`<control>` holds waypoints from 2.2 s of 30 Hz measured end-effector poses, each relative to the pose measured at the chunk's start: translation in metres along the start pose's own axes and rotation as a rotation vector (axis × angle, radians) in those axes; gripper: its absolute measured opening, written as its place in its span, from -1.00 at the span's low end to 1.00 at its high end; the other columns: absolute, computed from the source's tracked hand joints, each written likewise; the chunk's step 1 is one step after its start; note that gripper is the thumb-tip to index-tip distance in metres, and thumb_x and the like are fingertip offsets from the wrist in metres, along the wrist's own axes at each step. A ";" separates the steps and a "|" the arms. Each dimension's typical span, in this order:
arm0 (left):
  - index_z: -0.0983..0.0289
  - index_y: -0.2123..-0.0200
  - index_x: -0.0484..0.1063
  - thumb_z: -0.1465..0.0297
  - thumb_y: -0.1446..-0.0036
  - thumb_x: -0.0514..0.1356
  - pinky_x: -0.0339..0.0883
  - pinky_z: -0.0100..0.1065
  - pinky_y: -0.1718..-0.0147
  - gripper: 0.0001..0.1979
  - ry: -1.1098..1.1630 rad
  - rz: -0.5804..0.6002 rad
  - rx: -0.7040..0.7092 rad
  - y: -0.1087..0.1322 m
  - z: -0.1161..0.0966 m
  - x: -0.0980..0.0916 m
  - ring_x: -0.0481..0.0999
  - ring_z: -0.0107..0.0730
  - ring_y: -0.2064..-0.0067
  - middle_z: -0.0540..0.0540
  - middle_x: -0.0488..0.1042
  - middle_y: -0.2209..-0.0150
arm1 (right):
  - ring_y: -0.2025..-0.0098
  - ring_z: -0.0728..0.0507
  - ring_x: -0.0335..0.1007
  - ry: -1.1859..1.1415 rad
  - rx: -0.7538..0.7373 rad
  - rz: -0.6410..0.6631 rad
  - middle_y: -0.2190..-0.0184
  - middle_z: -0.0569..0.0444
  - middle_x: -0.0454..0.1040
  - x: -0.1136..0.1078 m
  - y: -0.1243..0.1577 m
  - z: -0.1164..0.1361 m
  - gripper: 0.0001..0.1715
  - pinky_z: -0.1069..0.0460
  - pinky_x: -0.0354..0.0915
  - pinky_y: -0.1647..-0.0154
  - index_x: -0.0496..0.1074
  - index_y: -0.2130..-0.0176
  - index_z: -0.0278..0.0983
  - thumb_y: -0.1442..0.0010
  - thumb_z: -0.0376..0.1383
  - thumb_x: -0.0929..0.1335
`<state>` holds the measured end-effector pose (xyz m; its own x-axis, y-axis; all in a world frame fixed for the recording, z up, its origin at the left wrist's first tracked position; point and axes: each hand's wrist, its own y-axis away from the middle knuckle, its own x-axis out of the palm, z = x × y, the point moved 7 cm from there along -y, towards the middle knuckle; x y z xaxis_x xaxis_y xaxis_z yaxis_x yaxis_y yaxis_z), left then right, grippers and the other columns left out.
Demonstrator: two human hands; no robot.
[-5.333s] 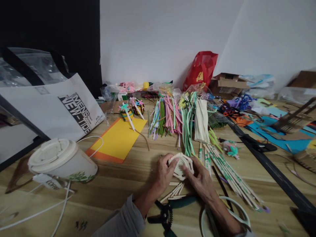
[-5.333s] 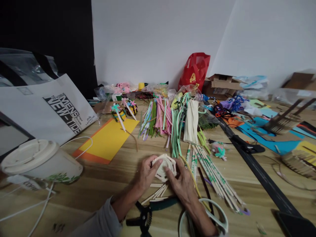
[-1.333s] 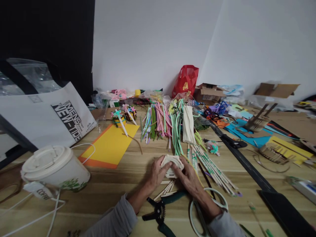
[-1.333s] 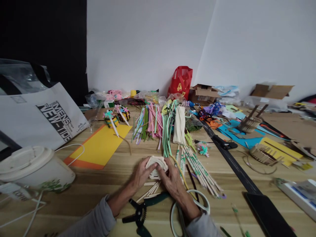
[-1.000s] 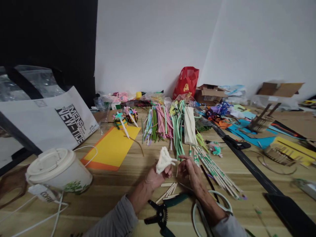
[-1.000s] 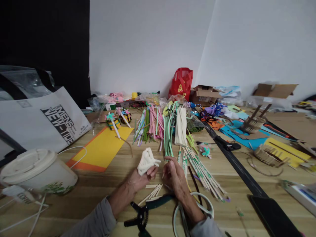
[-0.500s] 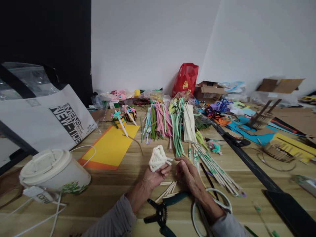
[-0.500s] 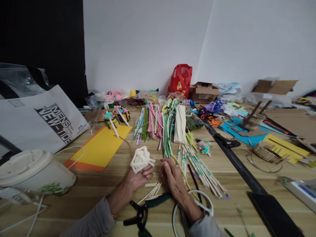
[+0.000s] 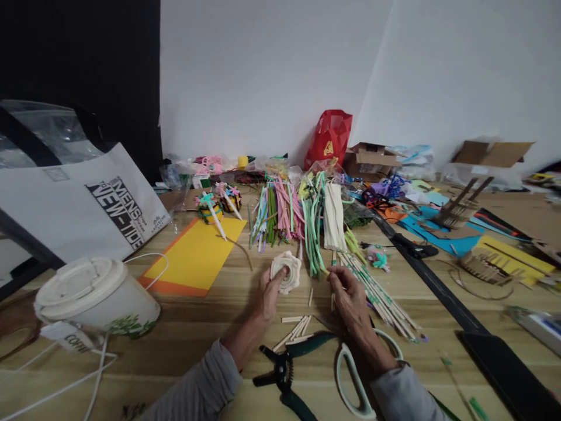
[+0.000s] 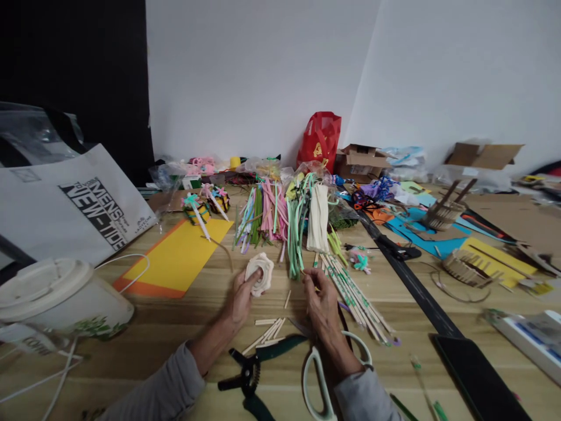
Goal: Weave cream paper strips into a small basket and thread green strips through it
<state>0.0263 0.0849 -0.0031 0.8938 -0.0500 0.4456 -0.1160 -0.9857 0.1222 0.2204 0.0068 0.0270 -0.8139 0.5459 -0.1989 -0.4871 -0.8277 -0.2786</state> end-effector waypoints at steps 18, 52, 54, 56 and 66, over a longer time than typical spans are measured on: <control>0.38 0.20 0.54 0.24 0.04 0.27 0.35 -0.42 0.36 -0.63 -0.315 0.211 0.057 0.006 0.007 0.015 0.47 -0.37 0.35 0.11 0.57 0.31 | 0.29 -0.21 0.44 0.414 -0.197 0.164 0.33 -0.06 0.54 0.008 -0.006 -0.014 -0.63 -0.05 0.32 0.24 0.47 0.26 -0.29 -0.24 -0.08 0.25; 0.28 0.27 0.53 0.15 -0.05 0.24 0.34 -0.39 0.26 -0.68 -0.546 0.291 0.261 0.018 0.001 0.025 0.48 -0.26 0.24 0.12 0.54 0.29 | 0.40 -0.13 0.33 -0.023 -0.017 0.372 0.44 0.04 0.47 0.034 0.012 0.010 -0.57 0.06 0.27 0.41 0.51 0.29 -0.34 -0.18 -0.01 0.33; 0.27 0.27 0.54 0.16 -0.09 0.21 0.33 -0.39 0.23 -0.70 -0.547 0.275 0.312 0.019 -0.002 0.025 0.48 -0.26 0.22 0.12 0.54 0.28 | 0.41 -0.11 0.30 -0.007 -0.023 0.356 0.46 0.06 0.44 0.034 0.013 0.010 -0.58 0.06 0.25 0.42 0.50 0.31 -0.34 -0.18 -0.02 0.33; 0.28 0.26 0.55 0.16 -0.12 0.18 0.34 -0.39 0.24 -0.69 -0.527 0.298 0.315 0.020 -0.003 0.027 0.49 -0.27 0.24 0.12 0.55 0.27 | 0.43 -0.10 0.27 0.015 -0.033 0.346 0.49 0.09 0.41 0.035 0.013 0.010 -0.59 0.07 0.23 0.44 0.49 0.32 -0.33 -0.18 -0.02 0.33; 0.30 0.46 0.51 0.16 -0.16 0.13 0.26 -0.43 0.36 -0.65 -0.596 0.288 0.342 0.025 -0.011 0.030 0.41 -0.34 0.39 0.06 0.49 0.47 | 0.50 -0.05 0.16 0.072 -0.090 0.300 0.57 0.17 0.25 0.037 0.018 0.015 -0.59 0.08 0.12 0.52 0.37 0.47 -0.27 -0.20 -0.02 0.31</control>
<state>0.0457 0.0608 0.0232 0.9430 -0.2971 -0.1501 -0.3272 -0.9104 -0.2534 0.1770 0.0102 0.0292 -0.8908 0.2897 -0.3501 -0.1962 -0.9401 -0.2787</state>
